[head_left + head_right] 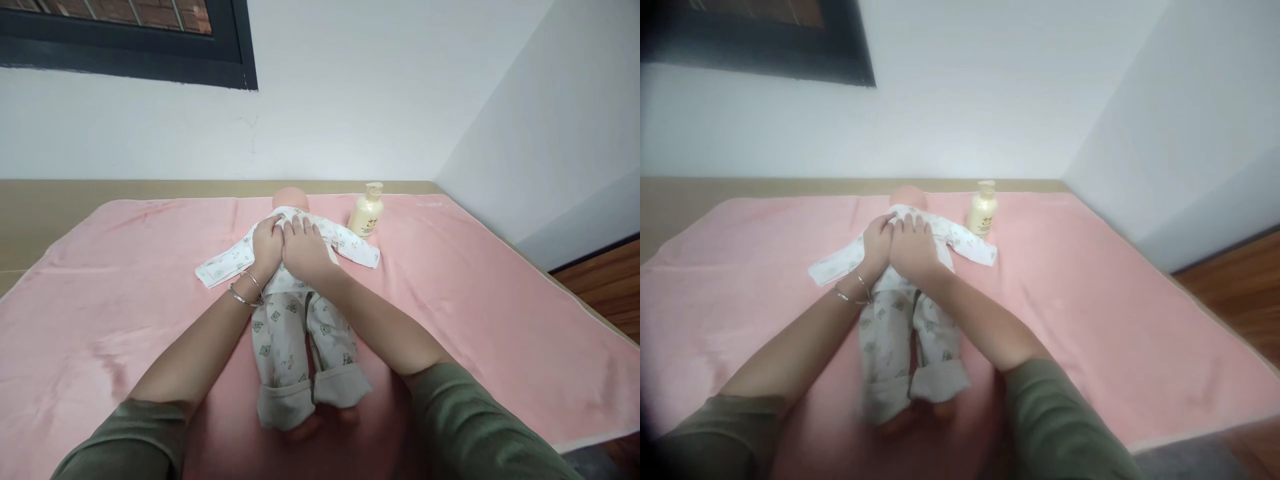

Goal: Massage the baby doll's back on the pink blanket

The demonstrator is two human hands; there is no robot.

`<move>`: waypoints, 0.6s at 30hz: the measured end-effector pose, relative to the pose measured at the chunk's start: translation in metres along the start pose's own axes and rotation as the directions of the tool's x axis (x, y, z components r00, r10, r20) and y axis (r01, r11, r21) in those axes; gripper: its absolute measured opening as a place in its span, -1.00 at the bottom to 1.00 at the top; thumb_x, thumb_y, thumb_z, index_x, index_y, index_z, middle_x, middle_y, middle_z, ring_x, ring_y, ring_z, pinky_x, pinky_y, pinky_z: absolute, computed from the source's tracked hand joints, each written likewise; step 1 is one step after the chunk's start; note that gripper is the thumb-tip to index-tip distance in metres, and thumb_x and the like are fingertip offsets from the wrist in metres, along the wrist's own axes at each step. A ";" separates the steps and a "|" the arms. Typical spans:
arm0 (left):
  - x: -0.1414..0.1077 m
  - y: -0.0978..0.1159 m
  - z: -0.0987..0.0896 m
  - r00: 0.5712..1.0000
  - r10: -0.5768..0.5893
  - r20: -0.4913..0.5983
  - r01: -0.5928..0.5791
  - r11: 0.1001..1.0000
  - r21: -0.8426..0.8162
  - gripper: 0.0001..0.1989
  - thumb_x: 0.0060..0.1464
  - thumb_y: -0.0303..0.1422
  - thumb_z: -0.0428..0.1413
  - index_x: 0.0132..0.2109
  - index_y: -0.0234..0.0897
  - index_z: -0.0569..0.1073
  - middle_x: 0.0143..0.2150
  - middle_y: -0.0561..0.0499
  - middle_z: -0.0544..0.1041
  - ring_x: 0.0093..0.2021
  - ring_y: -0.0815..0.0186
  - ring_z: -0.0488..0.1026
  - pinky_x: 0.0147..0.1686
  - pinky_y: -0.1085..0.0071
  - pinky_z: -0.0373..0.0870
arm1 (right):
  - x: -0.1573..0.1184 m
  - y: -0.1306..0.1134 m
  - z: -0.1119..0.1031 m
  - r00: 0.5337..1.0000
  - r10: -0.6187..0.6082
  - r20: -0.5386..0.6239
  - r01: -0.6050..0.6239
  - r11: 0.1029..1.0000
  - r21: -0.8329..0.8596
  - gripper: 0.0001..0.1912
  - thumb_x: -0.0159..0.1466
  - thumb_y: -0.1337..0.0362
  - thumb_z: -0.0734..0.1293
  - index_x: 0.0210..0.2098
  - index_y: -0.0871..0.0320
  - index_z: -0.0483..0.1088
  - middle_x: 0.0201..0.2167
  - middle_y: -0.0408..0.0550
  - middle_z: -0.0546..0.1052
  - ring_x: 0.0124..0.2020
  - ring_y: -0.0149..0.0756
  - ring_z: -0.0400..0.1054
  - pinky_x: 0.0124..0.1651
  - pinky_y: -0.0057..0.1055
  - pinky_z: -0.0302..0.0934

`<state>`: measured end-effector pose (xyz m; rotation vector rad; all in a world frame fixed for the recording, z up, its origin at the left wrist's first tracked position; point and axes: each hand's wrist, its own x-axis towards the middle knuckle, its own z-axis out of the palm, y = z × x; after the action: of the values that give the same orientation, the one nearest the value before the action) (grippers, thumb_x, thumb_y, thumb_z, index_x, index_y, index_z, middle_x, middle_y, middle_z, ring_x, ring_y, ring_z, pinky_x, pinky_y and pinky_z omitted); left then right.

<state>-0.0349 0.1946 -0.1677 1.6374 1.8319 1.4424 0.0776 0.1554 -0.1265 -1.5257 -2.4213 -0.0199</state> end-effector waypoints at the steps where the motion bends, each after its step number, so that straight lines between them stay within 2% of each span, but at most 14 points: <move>1: 0.002 0.000 -0.001 1.000 -0.011 0.016 0.011 1.000 0.003 -0.55 0.16 -0.40 -0.09 0.06 -0.33 0.57 0.15 -0.20 0.61 0.19 0.07 0.51 0.30 0.13 0.36 | -0.001 -0.002 0.000 0.999 -0.036 -0.008 0.036 0.999 -0.002 -0.40 0.43 0.32 0.11 0.41 0.41 0.15 0.48 0.36 0.14 0.51 0.21 -0.01 0.49 0.11 -0.09; 4: 0.003 0.005 -0.002 0.998 0.017 0.060 -0.021 0.997 0.079 -0.54 0.19 -0.40 -0.13 0.09 -0.36 0.54 0.16 -0.25 0.59 0.20 0.02 0.50 0.30 0.06 0.35 | 0.010 0.014 0.002 0.997 -0.075 -0.010 0.076 0.995 0.061 -0.42 0.45 0.29 0.07 0.41 0.39 0.16 0.47 0.32 0.17 0.51 0.14 0.00 0.50 0.05 -0.10; 8: -0.012 0.020 0.003 0.984 0.135 0.113 -0.162 0.945 0.286 -0.55 0.23 -0.40 -0.13 0.10 -0.47 0.50 0.16 -0.41 0.54 0.26 -0.15 0.42 0.33 -0.09 0.24 | 0.036 0.057 0.007 0.997 0.074 0.036 -0.080 0.968 0.238 -0.38 0.48 0.08 0.07 0.34 0.40 0.23 0.42 0.32 0.27 0.44 0.10 0.14 0.46 -0.01 0.01; 11: -0.028 0.030 0.007 0.963 0.229 0.143 -0.265 0.902 0.340 -0.56 0.21 -0.41 -0.06 0.15 -0.47 0.45 0.21 -0.43 0.48 0.34 -0.19 0.32 0.36 -0.11 0.18 | 0.045 0.074 0.009 0.993 0.099 0.065 -0.114 0.943 0.313 -0.34 0.48 0.01 0.07 0.33 0.41 0.25 0.37 0.32 0.33 0.39 0.08 0.20 0.42 -0.09 0.07; 14: -0.026 0.030 0.005 0.957 0.228 0.179 -0.280 0.888 0.365 -0.56 0.21 -0.42 -0.09 0.16 -0.52 0.44 0.20 -0.47 0.48 0.33 -0.18 0.33 0.36 -0.10 0.19 | 0.041 0.066 0.005 0.992 0.101 0.077 -0.118 0.962 0.248 -0.33 0.50 0.01 0.05 0.33 0.46 0.23 0.36 0.37 0.33 0.38 0.10 0.20 0.42 -0.07 0.05; 18: -0.001 0.018 -0.008 0.965 0.106 0.239 -0.183 0.927 0.327 -0.54 0.25 -0.33 -0.13 0.12 -0.46 0.48 0.15 -0.38 0.55 0.21 -0.10 0.46 0.27 0.00 0.33 | 0.021 0.032 0.000 0.990 0.128 0.053 -0.131 0.991 0.042 -0.40 0.51 0.16 0.04 0.30 0.55 0.25 0.31 0.48 0.36 0.33 0.16 0.24 0.38 -0.02 0.07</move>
<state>-0.0302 0.1874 -0.1505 2.0465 1.9527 0.9764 0.0974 0.1885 -0.1253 -1.6785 -2.3382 0.1002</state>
